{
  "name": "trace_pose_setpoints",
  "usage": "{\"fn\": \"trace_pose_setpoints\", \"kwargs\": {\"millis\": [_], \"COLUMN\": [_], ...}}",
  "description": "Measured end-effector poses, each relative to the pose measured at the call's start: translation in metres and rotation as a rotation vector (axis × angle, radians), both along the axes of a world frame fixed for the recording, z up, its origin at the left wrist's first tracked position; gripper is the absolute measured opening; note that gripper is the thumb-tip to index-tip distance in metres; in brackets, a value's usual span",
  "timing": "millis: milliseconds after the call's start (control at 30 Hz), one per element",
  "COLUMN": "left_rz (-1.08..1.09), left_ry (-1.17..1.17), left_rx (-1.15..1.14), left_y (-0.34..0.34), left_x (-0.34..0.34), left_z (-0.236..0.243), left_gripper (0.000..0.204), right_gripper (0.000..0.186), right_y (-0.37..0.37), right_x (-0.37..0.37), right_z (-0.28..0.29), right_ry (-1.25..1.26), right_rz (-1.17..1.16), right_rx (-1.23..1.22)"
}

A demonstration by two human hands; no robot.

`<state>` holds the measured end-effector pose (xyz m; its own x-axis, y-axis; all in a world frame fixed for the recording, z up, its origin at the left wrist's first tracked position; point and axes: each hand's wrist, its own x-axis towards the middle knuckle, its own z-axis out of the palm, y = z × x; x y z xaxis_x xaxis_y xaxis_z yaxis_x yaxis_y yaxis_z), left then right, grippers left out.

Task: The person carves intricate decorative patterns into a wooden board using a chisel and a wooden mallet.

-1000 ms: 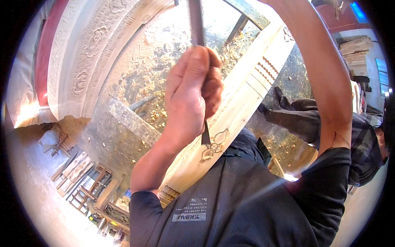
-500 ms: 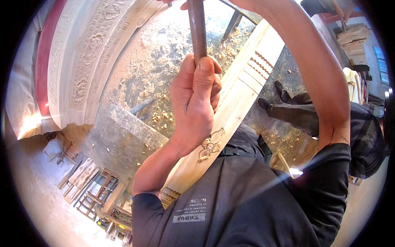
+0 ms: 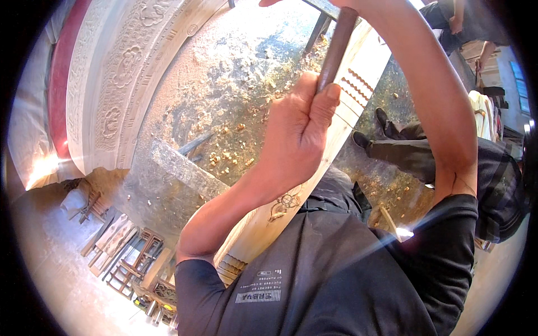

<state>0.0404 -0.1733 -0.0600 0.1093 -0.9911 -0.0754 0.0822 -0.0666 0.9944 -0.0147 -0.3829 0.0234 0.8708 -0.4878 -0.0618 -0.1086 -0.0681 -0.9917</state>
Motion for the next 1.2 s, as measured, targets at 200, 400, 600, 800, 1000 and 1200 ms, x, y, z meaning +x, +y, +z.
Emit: {"fn": "trace_pose_setpoints", "kwargs": {"millis": [200,400,600,800,1000,1200], "left_rz": [-0.057,-0.131,-0.123,-0.177,-0.137,-0.12], "left_ry": [-0.029,-0.037,-0.071,-0.028,-0.053,0.002], "left_rx": [0.022,0.043,0.088,0.074,0.103,0.098], "left_y": [-0.002,-0.006,-0.008,-0.012,-0.005,-0.006], "left_x": [-0.007,-0.01,-0.009,-0.011,-0.005,-0.006], "left_z": [0.005,0.007,0.001,0.007,0.004,-0.005], "left_gripper": [0.037,0.037,0.04,0.04,0.04,0.037], "right_gripper": [0.108,0.116,0.098,0.081,0.074,0.093], "right_y": [-0.04,-0.011,-0.003,-0.005,-0.008,-0.009], "right_x": [-0.029,-0.027,-0.02,-0.052,-0.043,-0.029], "right_z": [0.002,-0.008,0.02,0.006,-0.008,-0.026], "right_ry": [-0.26,0.114,0.141,0.071,0.088,0.125], "right_rz": [0.337,0.023,-0.196,-0.084,0.186,-0.167], "right_rx": [0.39,-0.022,0.047,-0.113,-0.008,0.138]}}
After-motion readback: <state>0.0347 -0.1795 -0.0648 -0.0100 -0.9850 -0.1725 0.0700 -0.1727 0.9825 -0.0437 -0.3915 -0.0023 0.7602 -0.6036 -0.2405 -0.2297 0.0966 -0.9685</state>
